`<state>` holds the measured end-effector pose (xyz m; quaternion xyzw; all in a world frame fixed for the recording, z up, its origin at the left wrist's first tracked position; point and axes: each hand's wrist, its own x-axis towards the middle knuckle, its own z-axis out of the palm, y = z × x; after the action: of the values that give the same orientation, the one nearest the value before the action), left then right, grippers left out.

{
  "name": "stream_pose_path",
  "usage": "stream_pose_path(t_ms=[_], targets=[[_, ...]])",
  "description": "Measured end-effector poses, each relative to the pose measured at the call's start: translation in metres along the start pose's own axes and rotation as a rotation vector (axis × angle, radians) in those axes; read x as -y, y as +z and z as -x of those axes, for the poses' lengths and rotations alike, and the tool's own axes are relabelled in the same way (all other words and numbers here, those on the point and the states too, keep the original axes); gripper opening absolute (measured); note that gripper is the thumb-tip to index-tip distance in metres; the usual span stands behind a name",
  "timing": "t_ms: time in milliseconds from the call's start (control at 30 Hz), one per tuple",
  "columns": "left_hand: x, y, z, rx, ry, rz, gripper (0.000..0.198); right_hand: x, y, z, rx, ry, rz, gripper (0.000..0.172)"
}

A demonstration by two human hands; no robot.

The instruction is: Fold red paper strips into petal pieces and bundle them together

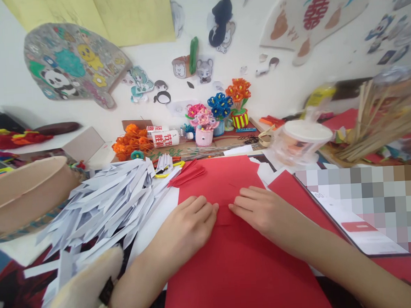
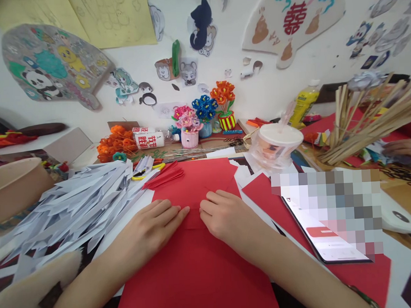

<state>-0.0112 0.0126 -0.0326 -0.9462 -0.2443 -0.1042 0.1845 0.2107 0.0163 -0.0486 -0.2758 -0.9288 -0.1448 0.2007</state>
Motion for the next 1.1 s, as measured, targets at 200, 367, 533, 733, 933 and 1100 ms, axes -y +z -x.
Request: stream_pose_path(t_ms=[200, 367, 533, 733, 933, 1100], targets=[[0.006, -0.001, 0.003, 0.058, -0.015, -0.003, 0.022, 0.0, 0.0, 0.001, 0.027, 0.038, -0.014, 0.028], [0.016, -0.003, 0.007, 0.075, -0.009, 0.013, 0.026, 0.0, -0.002, 0.003, 0.054, 0.088, -0.027, 0.028], [0.016, -0.004, 0.007, 0.108, -0.032, 0.05, 0.03, 0.001, -0.005, 0.006, 0.113, 0.148, -0.041, 0.036], [0.01, -0.008, 0.004, 0.112, -0.093, 0.126, 0.031, 0.002, -0.005, 0.007, 0.126, 0.177, -0.01, 0.04], [0.007, -0.004, 0.005, 0.109, -0.142, 0.119, 0.024, 0.004, -0.004, 0.004, 0.078, 0.135, 0.031, 0.044], [0.006, -0.002, 0.005, 0.098, -0.149, 0.11, 0.021, 0.006, -0.005, -0.001, 0.016, 0.094, 0.105, 0.02]])
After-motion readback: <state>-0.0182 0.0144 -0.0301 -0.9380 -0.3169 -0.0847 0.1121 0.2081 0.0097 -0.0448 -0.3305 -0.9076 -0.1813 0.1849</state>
